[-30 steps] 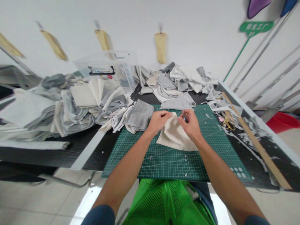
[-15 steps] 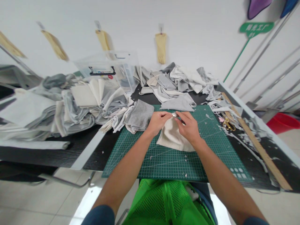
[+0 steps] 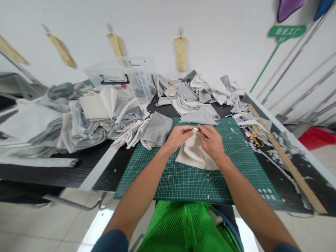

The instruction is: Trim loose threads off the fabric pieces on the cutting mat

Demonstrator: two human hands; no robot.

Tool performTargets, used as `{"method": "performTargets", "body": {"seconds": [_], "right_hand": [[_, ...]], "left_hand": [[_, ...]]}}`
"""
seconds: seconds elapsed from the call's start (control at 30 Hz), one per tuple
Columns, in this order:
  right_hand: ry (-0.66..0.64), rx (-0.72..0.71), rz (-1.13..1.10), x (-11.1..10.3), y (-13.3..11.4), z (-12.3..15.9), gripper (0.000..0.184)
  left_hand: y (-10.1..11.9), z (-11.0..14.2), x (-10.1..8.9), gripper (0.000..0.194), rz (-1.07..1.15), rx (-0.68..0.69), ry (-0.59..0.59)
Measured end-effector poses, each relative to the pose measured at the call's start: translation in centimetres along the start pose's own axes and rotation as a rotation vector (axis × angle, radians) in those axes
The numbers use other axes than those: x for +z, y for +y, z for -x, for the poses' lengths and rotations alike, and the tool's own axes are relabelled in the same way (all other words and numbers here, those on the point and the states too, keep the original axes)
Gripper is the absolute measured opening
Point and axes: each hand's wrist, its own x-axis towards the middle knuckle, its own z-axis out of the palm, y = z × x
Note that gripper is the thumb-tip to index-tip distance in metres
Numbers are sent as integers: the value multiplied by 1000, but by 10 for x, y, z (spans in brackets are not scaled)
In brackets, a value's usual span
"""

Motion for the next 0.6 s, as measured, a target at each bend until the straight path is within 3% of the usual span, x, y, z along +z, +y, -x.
{"method": "performTargets", "body": {"seconds": [0.43, 0.6], "right_hand": [[11, -6, -33, 1, -2, 0, 31], [30, 54, -92, 0, -4, -1, 29]], "left_hand": [[-1, 0, -1, 25, 51, -92, 10], [1, 0, -1, 29, 84, -115, 17]]}}
